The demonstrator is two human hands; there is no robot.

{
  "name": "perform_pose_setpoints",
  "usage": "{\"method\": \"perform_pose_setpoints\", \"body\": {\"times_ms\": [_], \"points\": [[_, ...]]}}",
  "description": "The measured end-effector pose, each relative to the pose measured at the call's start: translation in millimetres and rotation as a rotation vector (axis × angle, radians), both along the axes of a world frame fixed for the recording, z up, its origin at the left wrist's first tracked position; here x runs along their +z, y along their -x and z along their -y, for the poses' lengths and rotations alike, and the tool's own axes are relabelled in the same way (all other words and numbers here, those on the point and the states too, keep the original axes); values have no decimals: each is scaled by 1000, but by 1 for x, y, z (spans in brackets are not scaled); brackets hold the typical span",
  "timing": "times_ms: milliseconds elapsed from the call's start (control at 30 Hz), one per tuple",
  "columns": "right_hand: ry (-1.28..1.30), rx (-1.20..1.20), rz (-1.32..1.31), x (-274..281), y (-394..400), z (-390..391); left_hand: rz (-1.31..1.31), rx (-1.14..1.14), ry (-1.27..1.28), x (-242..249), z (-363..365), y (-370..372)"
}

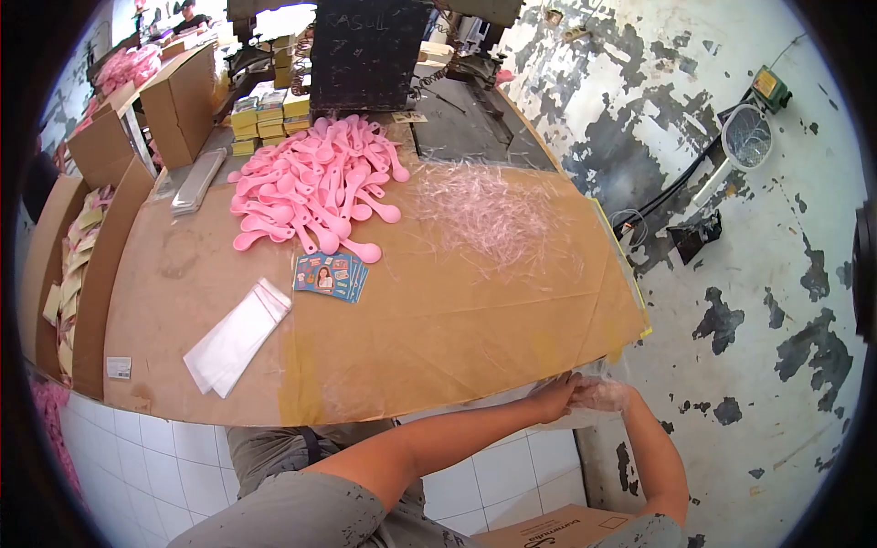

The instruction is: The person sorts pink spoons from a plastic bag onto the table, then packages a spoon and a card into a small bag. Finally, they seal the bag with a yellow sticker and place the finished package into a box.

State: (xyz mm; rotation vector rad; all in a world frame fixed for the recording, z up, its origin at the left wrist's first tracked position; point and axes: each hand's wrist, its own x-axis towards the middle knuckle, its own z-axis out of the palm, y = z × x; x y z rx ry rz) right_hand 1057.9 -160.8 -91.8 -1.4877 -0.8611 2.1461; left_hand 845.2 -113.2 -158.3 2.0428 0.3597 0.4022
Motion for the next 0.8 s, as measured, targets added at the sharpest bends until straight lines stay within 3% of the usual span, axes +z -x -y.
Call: {"method": "perform_pose_setpoints", "body": {"times_ms": [67, 100, 167, 233, 333, 367, 467, 533, 600, 633, 667, 733, 800], "points": [[-44, 6, -5, 28, 19, -2, 69, 37, 210, -1, -1, 0], [-142, 149, 221, 52, 29, -4, 96, 58, 334, 21, 0, 17], [-333, 434, 667, 95, 48, -4, 146, 129, 326, 31, 3, 26], [-411, 346, 770, 113, 26, 5, 191, 225, 59, 25, 12, 20], [-554, 178, 1108, 145, 33, 35, -52, 219, 33, 71, 44, 48], [-603, 116, 1247, 165, 47, 46, 18, 148, 55, 91, 51, 73], [-1003, -157, 1168, 223, 167, 75, 247, -194, 227, 158, 60, 201], [-1381, -198, 325, 222, 218, 90, 181, -422, 501, 203, 48, 290], [-1497, 48, -312, 227, 266, 76, 190, -390, 454, 218, 41, 368], [-1488, 139, -622, 230, 293, 69, 381, -335, 564, 238, 42, 407], [-1486, 225, -812, 245, 320, 55, 513, -263, 657, 267, 50, 441], [-1450, 569, -1100, 284, 369, 23, 804, -617, 530, 298, 45, 483], [-1326, 567, -1270, 308, 415, 15, 958, -512, 313, 339, 66, 514]]}}
